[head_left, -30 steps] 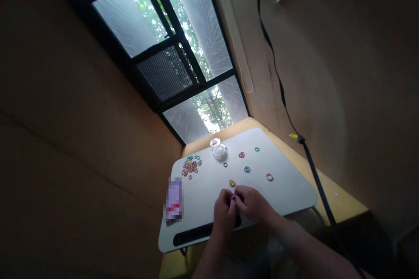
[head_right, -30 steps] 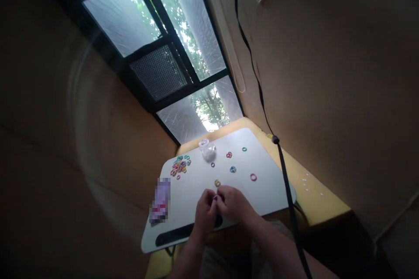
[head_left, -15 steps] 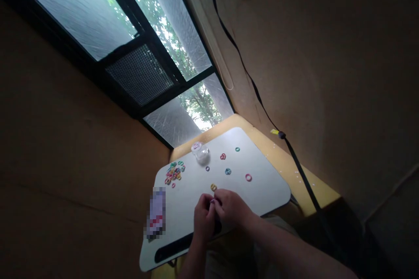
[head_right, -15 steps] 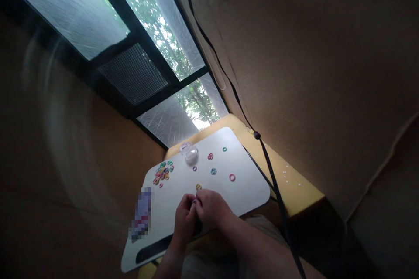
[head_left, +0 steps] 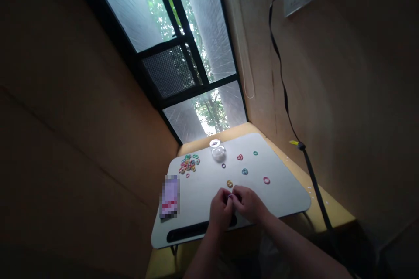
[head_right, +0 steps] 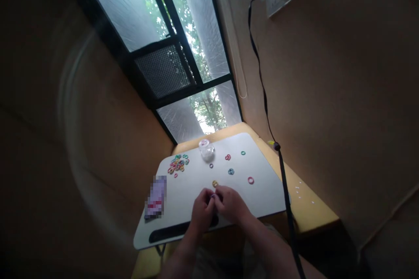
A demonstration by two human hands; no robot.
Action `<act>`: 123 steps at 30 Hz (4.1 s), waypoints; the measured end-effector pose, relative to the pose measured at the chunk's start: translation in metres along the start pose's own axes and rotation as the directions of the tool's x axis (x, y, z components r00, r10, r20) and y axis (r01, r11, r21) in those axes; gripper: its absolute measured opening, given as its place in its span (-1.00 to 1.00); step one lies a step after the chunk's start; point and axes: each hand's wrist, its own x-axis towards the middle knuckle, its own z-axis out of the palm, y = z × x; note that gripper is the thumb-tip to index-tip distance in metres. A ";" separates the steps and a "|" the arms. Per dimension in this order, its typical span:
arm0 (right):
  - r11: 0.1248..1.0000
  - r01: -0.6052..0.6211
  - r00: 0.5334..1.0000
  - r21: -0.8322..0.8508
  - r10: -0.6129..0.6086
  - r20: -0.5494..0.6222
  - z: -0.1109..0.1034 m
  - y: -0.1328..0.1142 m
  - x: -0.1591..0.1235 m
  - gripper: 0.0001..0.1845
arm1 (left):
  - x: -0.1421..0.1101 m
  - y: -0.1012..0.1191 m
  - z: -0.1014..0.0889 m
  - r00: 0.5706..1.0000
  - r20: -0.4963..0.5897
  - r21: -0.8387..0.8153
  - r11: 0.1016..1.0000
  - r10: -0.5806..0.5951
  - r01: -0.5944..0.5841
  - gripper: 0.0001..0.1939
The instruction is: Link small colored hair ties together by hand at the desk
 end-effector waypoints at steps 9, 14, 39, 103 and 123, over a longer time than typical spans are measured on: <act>0.999 0.002 1.000 -0.040 -0.002 -0.005 0.008 0.001 0.001 -0.81 | 0.001 -0.006 -0.003 1.000 -0.001 0.025 0.999 0.021 -0.021 -0.91; 0.997 0.004 1.000 -0.071 -0.006 -0.024 0.010 0.001 0.001 -0.79 | 0.000 -0.008 -0.004 1.000 -0.007 0.032 0.999 0.026 -0.025 -0.95; 0.999 0.004 1.000 -0.039 -0.005 -0.030 0.011 0.004 0.001 -0.79 | -0.001 -0.010 -0.005 0.999 -0.020 0.012 0.999 0.038 -0.037 -0.94; 0.993 -0.002 0.998 -0.114 0.008 0.056 0.016 0.012 0.003 -0.79 | 0.003 -0.003 -0.013 0.999 0.044 -0.028 1.000 0.009 -0.008 -0.93; 0.991 -0.125 0.988 -0.049 0.129 0.085 0.016 0.016 0.010 -0.78 | 0.013 -0.010 -0.021 0.995 0.103 -0.204 0.979 -0.010 0.031 -0.89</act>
